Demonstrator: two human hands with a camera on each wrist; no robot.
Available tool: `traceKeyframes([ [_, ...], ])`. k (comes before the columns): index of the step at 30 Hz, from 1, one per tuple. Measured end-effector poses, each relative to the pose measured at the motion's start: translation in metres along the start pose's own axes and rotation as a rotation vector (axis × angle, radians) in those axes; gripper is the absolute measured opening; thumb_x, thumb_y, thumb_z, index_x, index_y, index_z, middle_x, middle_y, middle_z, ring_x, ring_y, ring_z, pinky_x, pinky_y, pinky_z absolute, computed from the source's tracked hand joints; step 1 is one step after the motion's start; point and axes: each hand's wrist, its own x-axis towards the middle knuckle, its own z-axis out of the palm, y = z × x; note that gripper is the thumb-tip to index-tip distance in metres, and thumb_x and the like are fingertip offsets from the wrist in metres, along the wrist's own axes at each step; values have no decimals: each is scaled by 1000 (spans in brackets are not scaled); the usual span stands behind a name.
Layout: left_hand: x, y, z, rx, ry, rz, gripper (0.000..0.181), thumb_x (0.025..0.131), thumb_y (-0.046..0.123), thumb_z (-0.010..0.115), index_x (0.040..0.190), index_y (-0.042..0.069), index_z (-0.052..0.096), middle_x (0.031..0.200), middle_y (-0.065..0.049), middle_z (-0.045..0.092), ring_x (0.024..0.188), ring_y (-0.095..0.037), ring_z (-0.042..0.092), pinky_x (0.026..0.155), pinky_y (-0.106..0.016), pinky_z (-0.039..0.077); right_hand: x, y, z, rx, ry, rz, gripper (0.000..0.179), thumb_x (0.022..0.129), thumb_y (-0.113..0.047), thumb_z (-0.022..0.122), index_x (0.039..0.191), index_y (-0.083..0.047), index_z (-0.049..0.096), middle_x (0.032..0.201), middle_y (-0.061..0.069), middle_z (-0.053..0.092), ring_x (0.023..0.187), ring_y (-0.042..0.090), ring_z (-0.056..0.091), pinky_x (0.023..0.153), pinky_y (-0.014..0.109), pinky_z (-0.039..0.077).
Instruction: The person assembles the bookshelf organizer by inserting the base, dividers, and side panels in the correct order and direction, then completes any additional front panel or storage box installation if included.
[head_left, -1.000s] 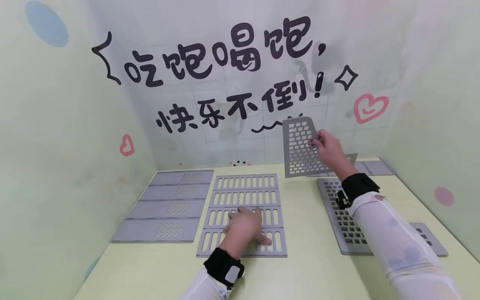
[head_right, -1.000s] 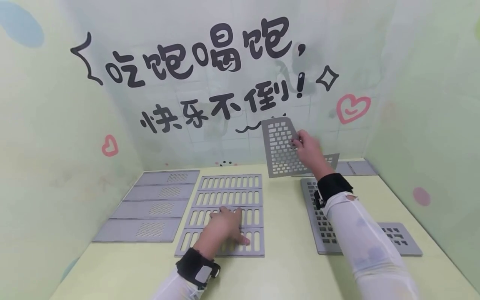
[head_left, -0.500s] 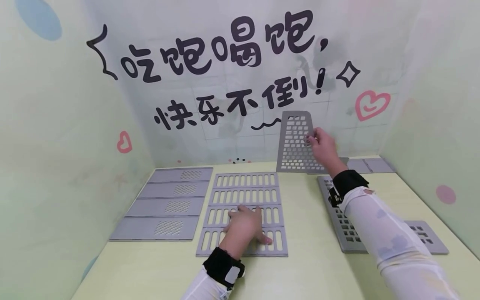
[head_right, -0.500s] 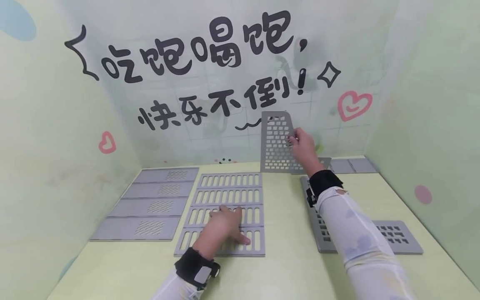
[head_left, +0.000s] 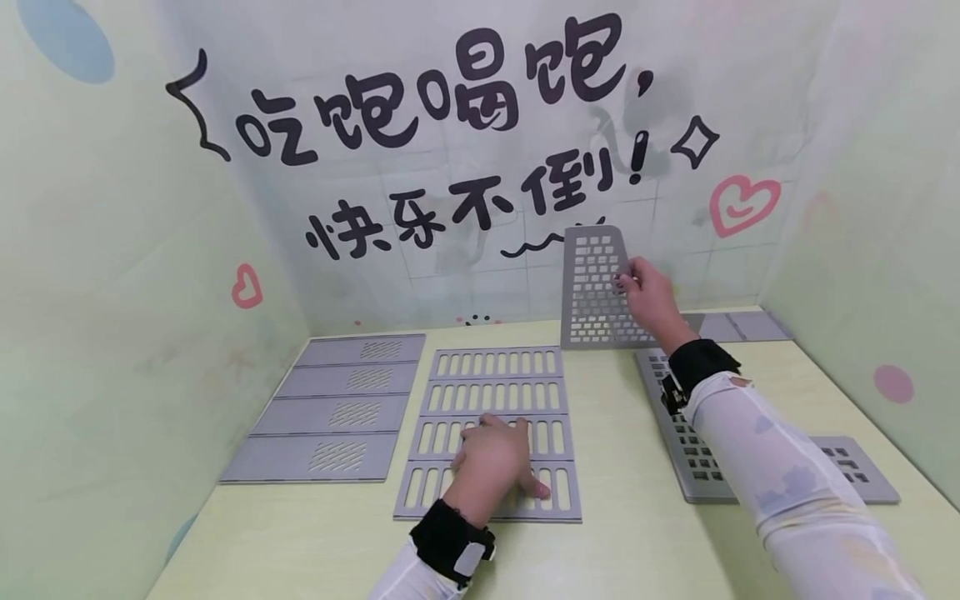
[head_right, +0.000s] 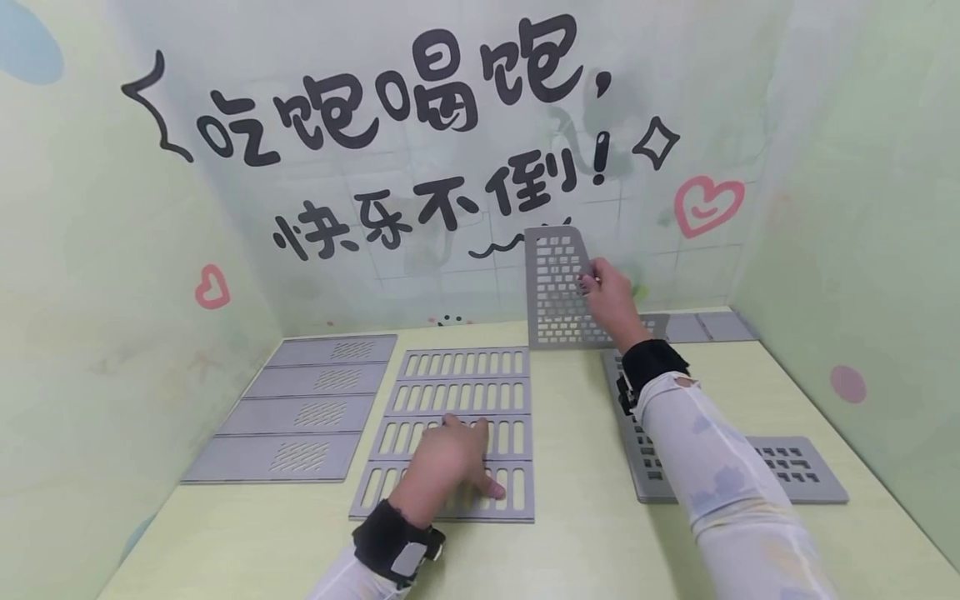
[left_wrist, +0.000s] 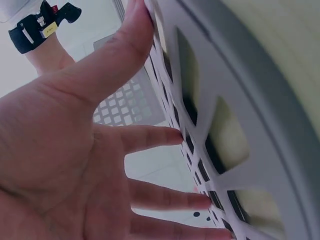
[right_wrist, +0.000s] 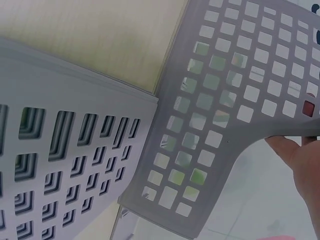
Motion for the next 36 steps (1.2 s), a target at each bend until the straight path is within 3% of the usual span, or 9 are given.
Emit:
traceKeyframes([
  [4,0,-7,-3,14,3,45,117,61,70,95,160,29,48,169,-27,35,147,-61,41,86,-76,58,0,-1,-1,15,3,3,31,117,-20,38,135,2,51,140,28,61,125,41,59,97,51,49],
  [9,1,-14,-3,-46,-50,62,122,66,66,95,167,30,36,176,-24,24,156,-60,27,96,-82,51,1,-1,2,22,1,22,30,116,-20,39,135,1,51,140,26,61,124,41,60,96,50,50],
  [19,-1,-14,-2,-40,-64,65,126,64,66,95,168,30,34,176,-25,22,156,-62,27,97,-84,49,1,-4,3,-29,-31,39,32,117,-24,39,135,0,50,141,25,60,122,40,59,94,49,48],
  [28,6,-18,1,-87,-135,50,128,66,66,94,170,34,26,180,-19,9,161,-59,11,103,-88,41,3,-8,10,-355,-285,12,34,118,-24,31,128,5,46,113,27,63,104,41,63,87,52,51],
  [36,9,-18,1,-105,-156,54,127,68,65,94,170,34,25,180,-19,6,162,-59,8,104,-90,37,4,-16,23,-396,-342,8,26,116,-17,32,126,5,42,104,23,59,97,36,58,84,49,49],
])
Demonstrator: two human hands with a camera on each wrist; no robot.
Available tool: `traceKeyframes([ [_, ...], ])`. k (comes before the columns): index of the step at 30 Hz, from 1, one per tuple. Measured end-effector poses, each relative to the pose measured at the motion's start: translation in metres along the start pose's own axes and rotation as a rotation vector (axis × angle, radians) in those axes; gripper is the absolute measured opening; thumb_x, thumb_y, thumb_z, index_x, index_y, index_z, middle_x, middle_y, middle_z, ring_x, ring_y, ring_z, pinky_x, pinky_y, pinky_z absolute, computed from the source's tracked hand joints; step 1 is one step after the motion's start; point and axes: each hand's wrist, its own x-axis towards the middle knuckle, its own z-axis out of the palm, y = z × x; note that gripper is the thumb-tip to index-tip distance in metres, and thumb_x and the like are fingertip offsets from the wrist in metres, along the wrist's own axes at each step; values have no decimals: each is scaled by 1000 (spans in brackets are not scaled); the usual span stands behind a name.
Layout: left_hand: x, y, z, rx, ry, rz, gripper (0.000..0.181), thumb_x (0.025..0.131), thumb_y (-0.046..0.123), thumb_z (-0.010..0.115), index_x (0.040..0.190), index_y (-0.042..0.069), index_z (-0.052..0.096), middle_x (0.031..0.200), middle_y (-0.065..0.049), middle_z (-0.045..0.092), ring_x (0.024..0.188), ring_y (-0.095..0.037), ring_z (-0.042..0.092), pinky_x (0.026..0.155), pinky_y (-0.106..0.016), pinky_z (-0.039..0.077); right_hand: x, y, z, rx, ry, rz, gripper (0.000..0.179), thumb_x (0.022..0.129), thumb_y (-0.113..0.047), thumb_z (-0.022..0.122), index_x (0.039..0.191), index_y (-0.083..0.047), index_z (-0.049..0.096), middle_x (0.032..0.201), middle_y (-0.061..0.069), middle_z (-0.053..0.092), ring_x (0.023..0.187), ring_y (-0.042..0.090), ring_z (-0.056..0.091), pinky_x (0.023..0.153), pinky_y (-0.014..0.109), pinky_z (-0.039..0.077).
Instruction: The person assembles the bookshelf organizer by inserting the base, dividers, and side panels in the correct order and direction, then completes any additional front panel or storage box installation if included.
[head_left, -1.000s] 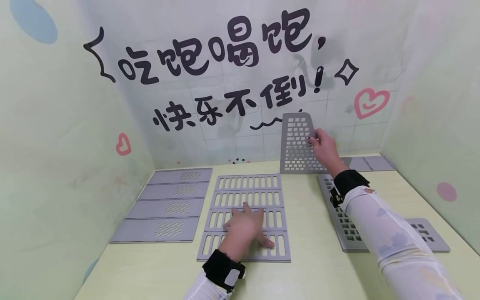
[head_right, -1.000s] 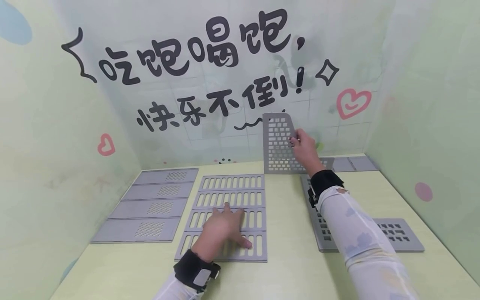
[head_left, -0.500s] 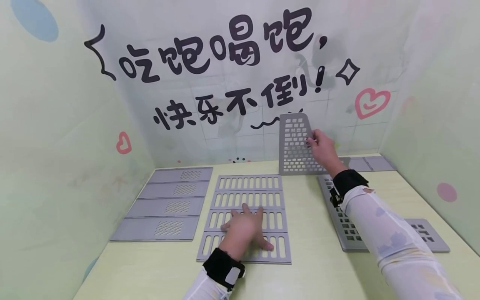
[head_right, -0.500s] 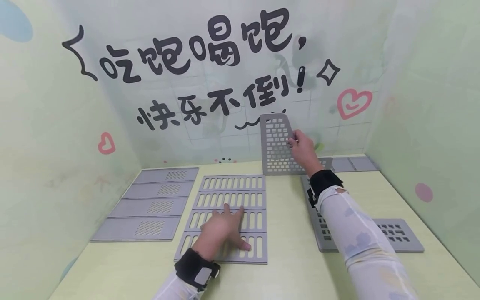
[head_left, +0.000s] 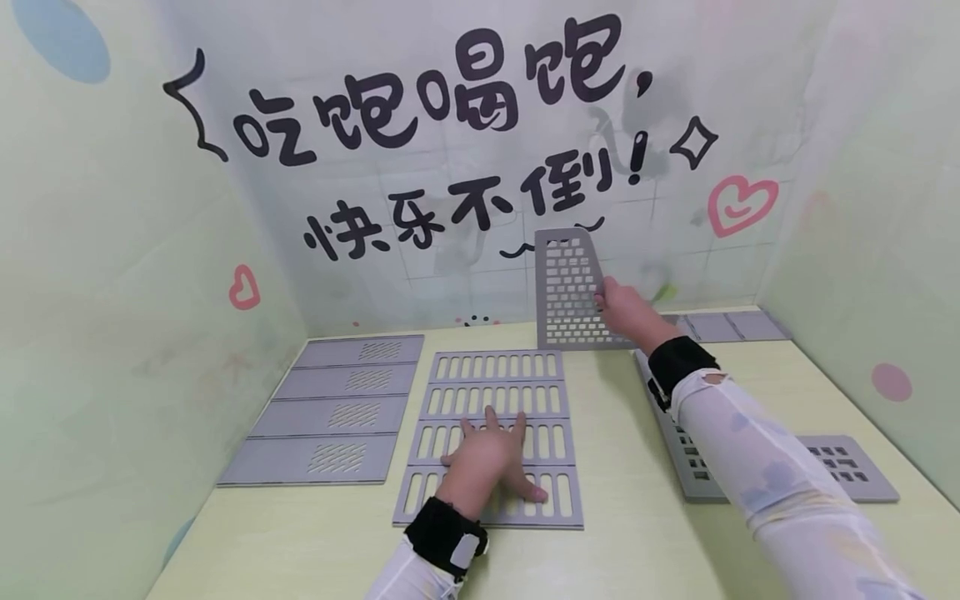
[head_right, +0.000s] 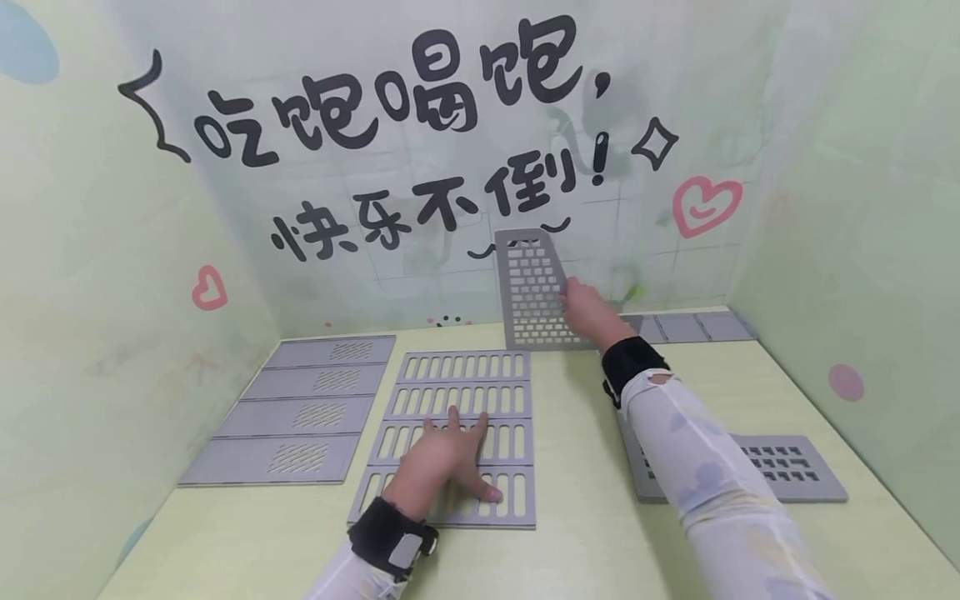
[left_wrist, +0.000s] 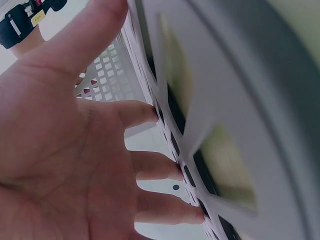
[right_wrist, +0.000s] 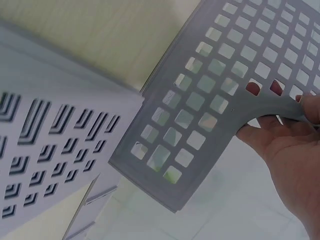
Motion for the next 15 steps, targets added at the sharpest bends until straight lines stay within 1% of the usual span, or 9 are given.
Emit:
traceKeyframes([
  [4,1,-1,0,-1,-4,4,127,69,65,93,171,35,24,180,-19,5,161,-60,7,104,-90,36,5,-10,8,-34,3,-26,27,115,-14,33,129,8,40,103,24,60,97,37,55,86,51,48],
  [6,1,-1,-1,-4,-3,6,127,69,65,93,171,35,23,180,-19,3,161,-60,6,105,-91,35,8,-15,13,-95,12,-69,29,113,-11,34,129,12,40,95,23,60,89,36,54,83,51,48],
  [8,2,-1,-1,-6,1,7,128,68,65,93,171,35,23,180,-19,3,161,-60,5,104,-91,34,12,-18,19,-181,11,-107,33,109,-7,38,131,16,39,84,17,58,79,32,54,77,48,49],
  [10,2,-1,-1,-7,-1,8,128,68,65,93,171,35,23,180,-20,3,161,-61,5,103,-92,34,15,-20,25,-240,1,-130,44,102,-3,43,137,22,36,74,13,56,67,28,53,67,44,48],
  [11,2,-1,-1,-10,-4,9,128,68,65,93,171,35,23,180,-20,3,161,-62,5,103,-92,34,16,-21,28,-259,-10,-135,51,100,-2,45,141,25,32,72,12,56,62,26,53,63,42,47],
  [12,2,-1,0,-11,-7,8,129,68,65,94,171,34,23,180,-20,3,160,-62,5,103,-92,34,17,-23,31,-269,-24,-132,58,98,-1,48,145,26,28,71,11,57,61,24,53,61,40,46],
  [13,2,0,0,-13,-10,7,129,68,65,94,171,34,23,180,-20,3,160,-62,5,103,-92,34,18,-24,33,-254,-42,-123,64,97,0,50,148,27,23,73,13,58,60,24,53,60,38,45],
  [15,2,0,1,-17,-15,3,129,68,64,94,171,34,23,180,-20,2,160,-62,4,103,-93,33,18,-27,37,-220,-63,-106,71,97,1,52,153,26,17,81,19,62,63,23,53,62,36,44],
])
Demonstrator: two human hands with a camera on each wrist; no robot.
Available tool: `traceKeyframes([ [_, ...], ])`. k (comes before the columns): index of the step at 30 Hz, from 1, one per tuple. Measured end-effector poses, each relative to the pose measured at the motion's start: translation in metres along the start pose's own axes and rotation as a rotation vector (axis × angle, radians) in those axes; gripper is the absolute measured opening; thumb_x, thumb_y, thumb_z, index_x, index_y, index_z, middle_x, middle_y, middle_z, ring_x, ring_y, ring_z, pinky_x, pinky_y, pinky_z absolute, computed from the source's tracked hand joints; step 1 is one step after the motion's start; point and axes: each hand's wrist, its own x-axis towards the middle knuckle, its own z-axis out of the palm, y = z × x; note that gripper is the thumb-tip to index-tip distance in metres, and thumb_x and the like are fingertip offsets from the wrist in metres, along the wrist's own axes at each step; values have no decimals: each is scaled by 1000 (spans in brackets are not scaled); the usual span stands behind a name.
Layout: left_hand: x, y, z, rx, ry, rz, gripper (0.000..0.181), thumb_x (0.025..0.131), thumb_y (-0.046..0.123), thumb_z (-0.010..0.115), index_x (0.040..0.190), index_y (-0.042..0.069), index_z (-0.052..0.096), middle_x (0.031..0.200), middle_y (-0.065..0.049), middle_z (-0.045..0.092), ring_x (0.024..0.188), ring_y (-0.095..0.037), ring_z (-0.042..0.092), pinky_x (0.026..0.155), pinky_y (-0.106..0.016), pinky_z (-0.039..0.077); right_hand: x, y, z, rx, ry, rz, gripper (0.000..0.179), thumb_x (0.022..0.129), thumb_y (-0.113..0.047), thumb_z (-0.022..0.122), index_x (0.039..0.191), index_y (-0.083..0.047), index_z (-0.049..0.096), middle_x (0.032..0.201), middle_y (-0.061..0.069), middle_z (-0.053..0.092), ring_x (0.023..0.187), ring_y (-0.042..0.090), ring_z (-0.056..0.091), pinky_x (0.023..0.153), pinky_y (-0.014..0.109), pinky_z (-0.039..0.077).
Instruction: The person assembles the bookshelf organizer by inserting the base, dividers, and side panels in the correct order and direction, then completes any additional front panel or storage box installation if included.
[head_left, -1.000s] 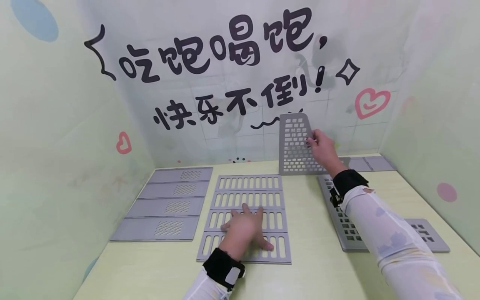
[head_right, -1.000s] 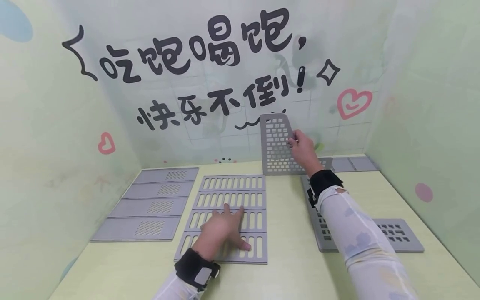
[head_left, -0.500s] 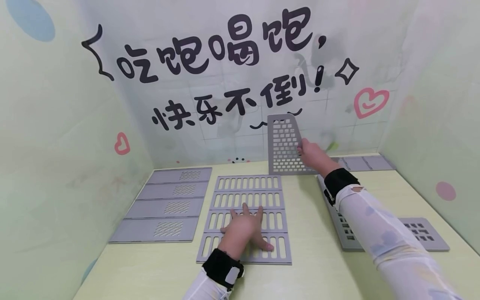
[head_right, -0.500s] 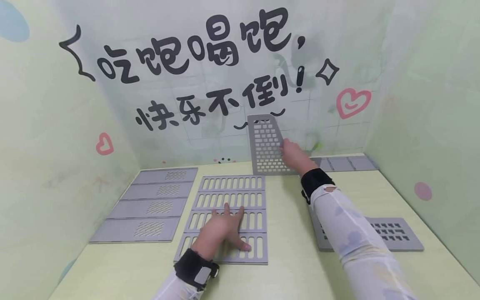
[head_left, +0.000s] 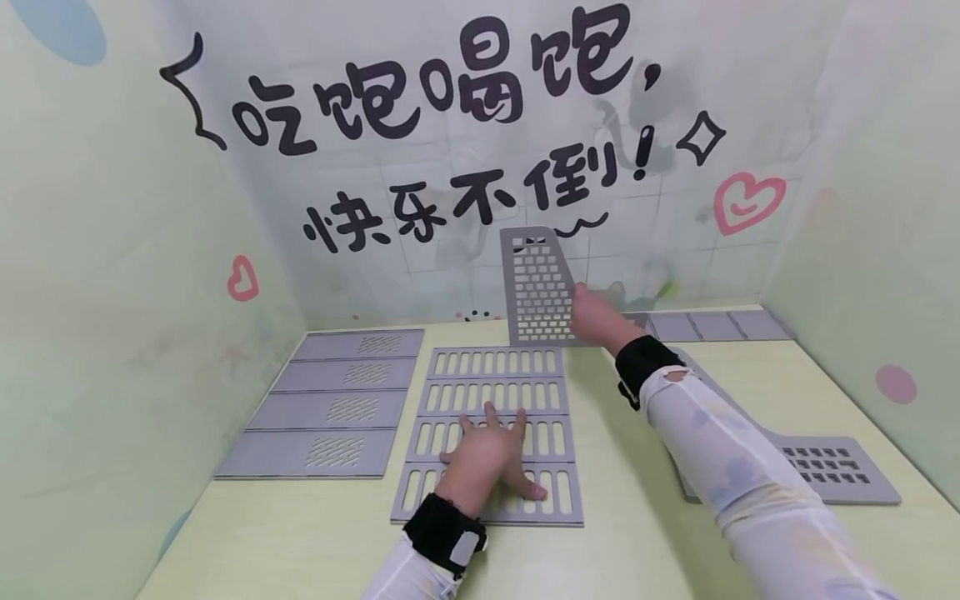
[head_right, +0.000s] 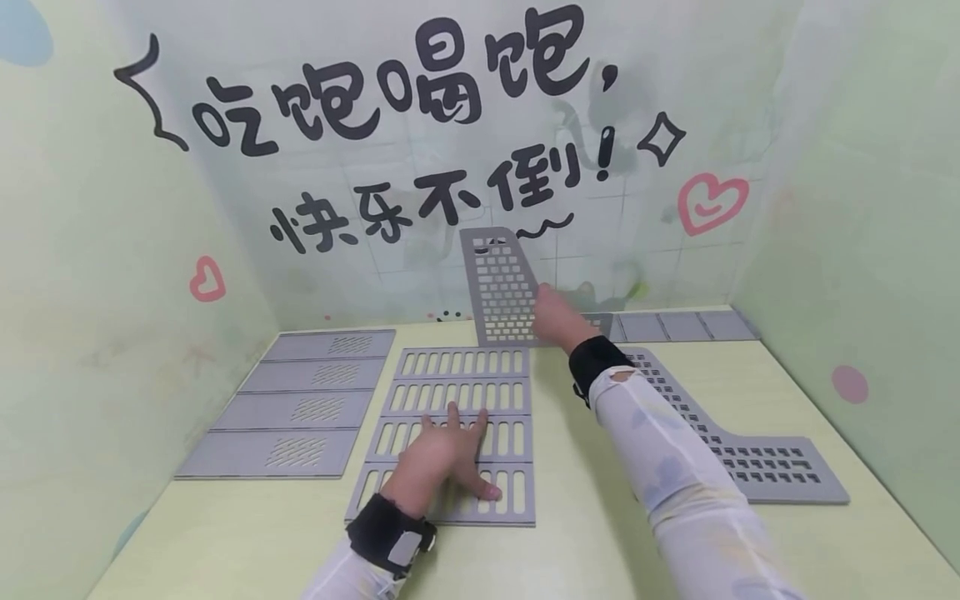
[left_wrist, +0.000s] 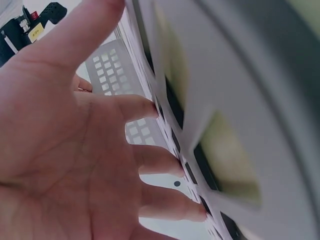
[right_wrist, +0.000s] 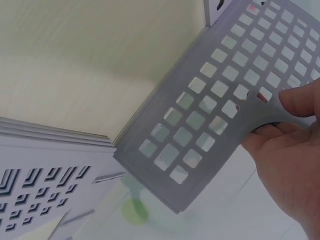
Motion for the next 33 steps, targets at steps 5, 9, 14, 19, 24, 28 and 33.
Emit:
traceKeyframes([
  [5,-2,1,1,-16,1,-1,129,67,63,94,171,33,24,180,-21,2,160,-63,3,105,-93,30,-2,-9,5,36,-41,21,74,94,4,51,156,24,15,110,33,65,75,29,59,73,43,52],
  [9,-3,2,0,-1,2,-2,130,68,65,94,171,31,23,179,-23,1,160,-63,3,106,-93,29,-3,-19,6,-17,-46,61,76,94,-2,53,158,21,19,153,37,48,124,42,64,115,63,46],
  [14,-4,6,-6,44,-29,-16,131,70,69,90,172,31,18,179,-23,-2,160,-63,2,108,-91,30,-7,-28,6,-17,-110,192,80,106,-15,44,165,14,-2,177,29,7,166,42,13,131,74,5],
  [19,-4,10,-8,94,-71,-33,132,71,72,88,173,33,13,180,-23,-4,161,-62,1,110,-89,31,-13,-32,12,15,-108,235,82,110,-23,41,165,11,-10,178,28,-6,167,41,-1,132,72,-4],
  [24,0,9,-7,125,-64,-11,132,70,74,86,173,31,14,179,-25,-2,159,-64,4,108,-89,34,-8,-42,22,35,-47,221,101,102,-30,56,165,10,-12,178,27,-3,168,40,3,131,72,-5],
  [28,4,8,-7,150,-57,28,132,71,75,85,173,27,16,178,-28,0,157,-67,7,108,-89,35,0,-60,30,45,-22,212,101,102,-30,57,166,8,-11,179,26,1,168,38,9,132,71,-4],
  [33,5,8,-6,224,-64,68,132,74,77,82,173,20,16,177,-30,3,154,-71,10,108,-88,37,12,-84,42,48,-44,194,100,103,-31,57,166,7,-11,180,23,-5,169,35,7,132,71,-4],
])
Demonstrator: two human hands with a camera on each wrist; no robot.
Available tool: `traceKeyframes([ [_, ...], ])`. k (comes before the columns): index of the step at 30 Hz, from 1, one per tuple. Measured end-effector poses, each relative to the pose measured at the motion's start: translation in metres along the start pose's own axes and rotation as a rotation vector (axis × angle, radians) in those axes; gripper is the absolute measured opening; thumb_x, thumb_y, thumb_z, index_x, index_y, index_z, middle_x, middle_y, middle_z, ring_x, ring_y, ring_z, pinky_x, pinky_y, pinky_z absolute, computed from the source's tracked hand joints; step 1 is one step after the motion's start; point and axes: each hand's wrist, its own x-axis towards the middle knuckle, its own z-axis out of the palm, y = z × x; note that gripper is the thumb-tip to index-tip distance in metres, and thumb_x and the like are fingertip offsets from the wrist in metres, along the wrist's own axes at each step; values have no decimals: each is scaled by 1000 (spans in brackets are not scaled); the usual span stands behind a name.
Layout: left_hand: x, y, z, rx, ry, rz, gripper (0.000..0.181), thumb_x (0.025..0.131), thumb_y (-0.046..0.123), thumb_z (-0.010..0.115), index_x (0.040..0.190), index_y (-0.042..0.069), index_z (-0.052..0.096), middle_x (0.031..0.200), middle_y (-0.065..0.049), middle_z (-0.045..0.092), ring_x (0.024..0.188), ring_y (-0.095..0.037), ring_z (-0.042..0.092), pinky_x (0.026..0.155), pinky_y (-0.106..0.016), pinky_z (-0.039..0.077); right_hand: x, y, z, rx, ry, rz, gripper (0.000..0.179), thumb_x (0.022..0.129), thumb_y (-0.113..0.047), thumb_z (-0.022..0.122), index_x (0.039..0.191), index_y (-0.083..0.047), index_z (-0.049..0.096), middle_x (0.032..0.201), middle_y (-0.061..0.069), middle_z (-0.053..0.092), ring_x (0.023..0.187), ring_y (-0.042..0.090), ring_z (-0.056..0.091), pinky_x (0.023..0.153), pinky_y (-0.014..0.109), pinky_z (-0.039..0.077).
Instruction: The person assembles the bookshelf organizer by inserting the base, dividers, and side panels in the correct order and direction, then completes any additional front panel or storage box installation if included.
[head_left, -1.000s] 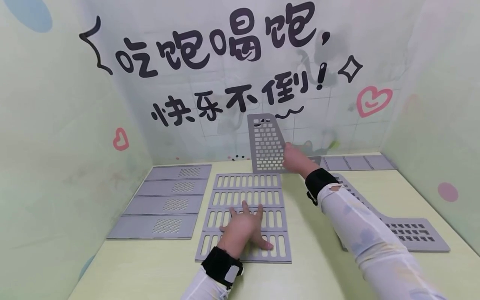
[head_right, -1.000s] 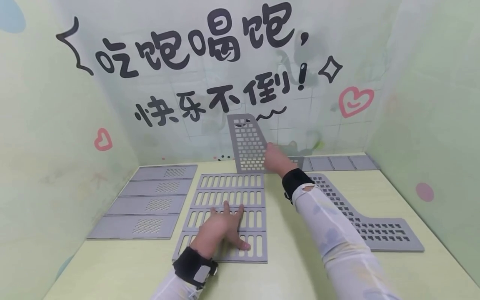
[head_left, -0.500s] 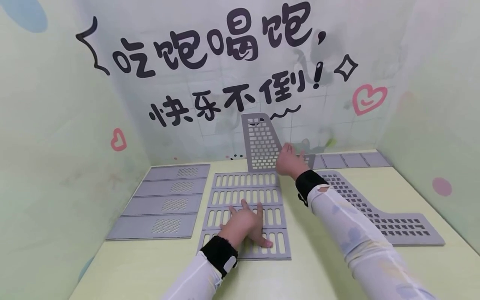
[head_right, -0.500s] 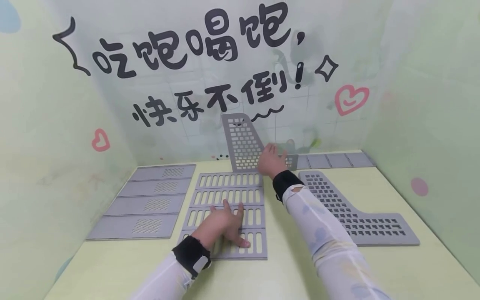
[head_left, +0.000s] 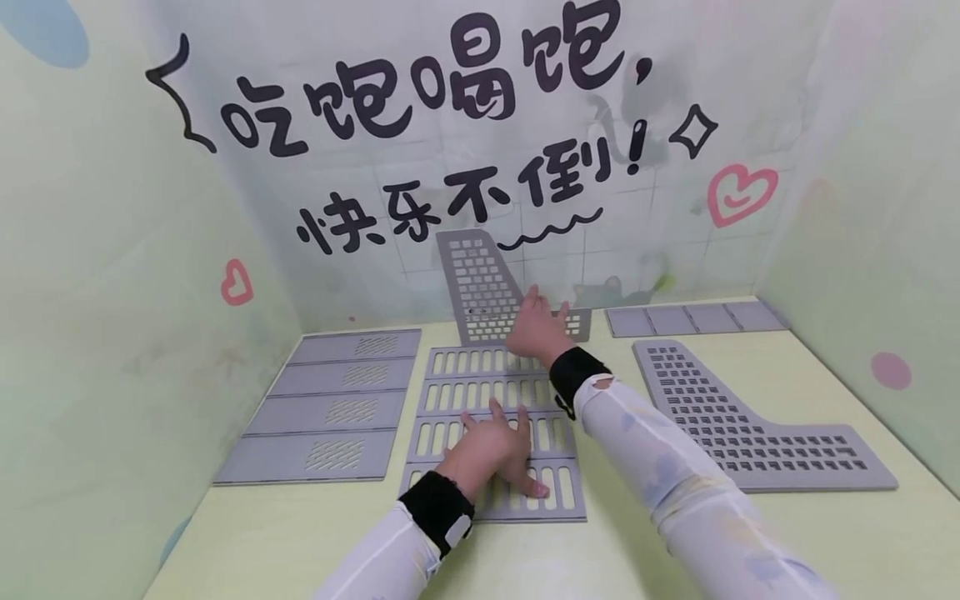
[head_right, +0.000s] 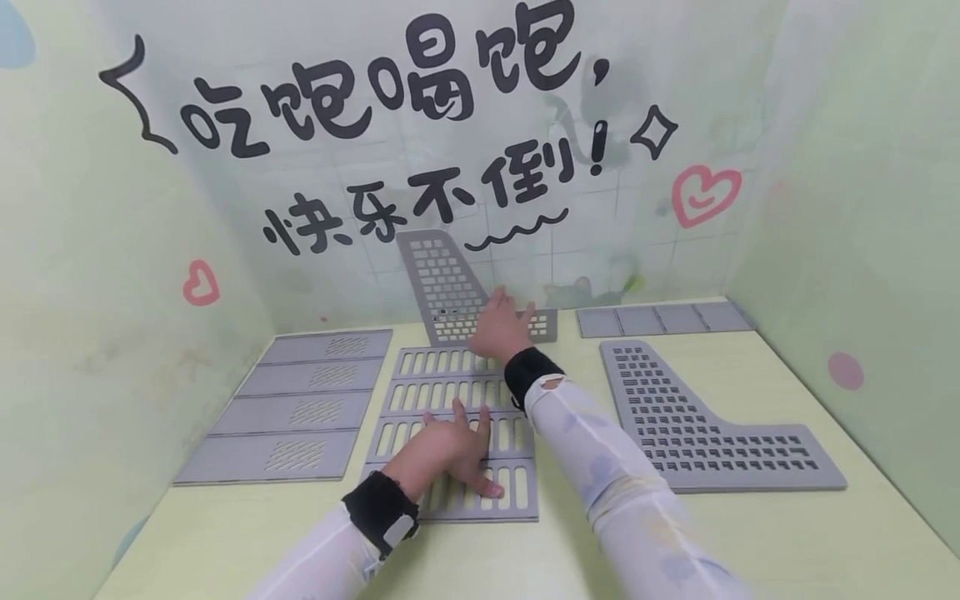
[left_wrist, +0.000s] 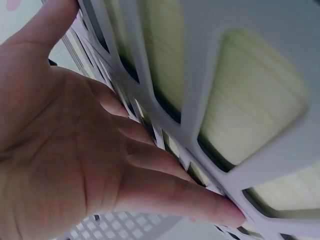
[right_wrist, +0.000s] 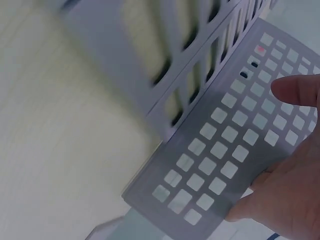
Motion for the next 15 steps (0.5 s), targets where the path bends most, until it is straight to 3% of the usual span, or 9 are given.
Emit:
traceKeyframes([
  [4,0,2,0,7,-1,-29,132,73,77,82,173,23,15,178,-29,2,154,-71,9,103,-88,41,3,-6,4,7,15,-9,101,103,-31,60,168,4,-9,180,21,-6,169,34,4,134,68,-4],
  [7,-1,3,-1,11,-8,-40,132,73,78,81,173,24,14,178,-28,2,155,-70,10,105,-88,39,-1,2,3,41,75,30,92,101,-26,61,172,-8,5,179,23,-5,169,39,0,133,69,-2],
  [9,-1,3,-1,-3,-16,-46,132,73,78,82,173,25,14,179,-26,1,156,-69,9,106,-88,38,-7,13,2,124,141,85,89,97,-21,62,172,-14,15,178,26,-7,168,42,-3,133,70,1],
  [11,-2,4,-1,-15,-22,-53,133,73,78,82,173,26,13,179,-25,-1,157,-68,8,107,-88,37,-13,27,4,269,195,159,89,98,-21,61,173,-16,14,177,29,-9,167,46,-3,133,69,8],
  [12,-2,5,-1,-21,-27,-62,132,73,78,82,173,28,12,179,-24,-2,157,-67,7,107,-88,36,-16,35,5,370,212,188,90,98,-19,60,173,-14,10,177,30,-8,166,47,5,133,67,16],
  [14,-3,5,-2,-25,-29,-65,132,73,77,82,173,28,11,179,-23,-3,158,-67,6,108,-88,36,-23,49,6,578,205,237,96,99,-20,58,172,-12,-5,175,32,8,157,47,28,127,62,34],
  [15,-4,6,-2,-21,-29,-61,132,73,77,81,173,28,11,179,-24,-3,157,-67,6,108,-88,36,-26,56,7,655,193,252,98,100,-21,55,170,-9,-12,171,33,22,144,44,45,118,55,46],
])
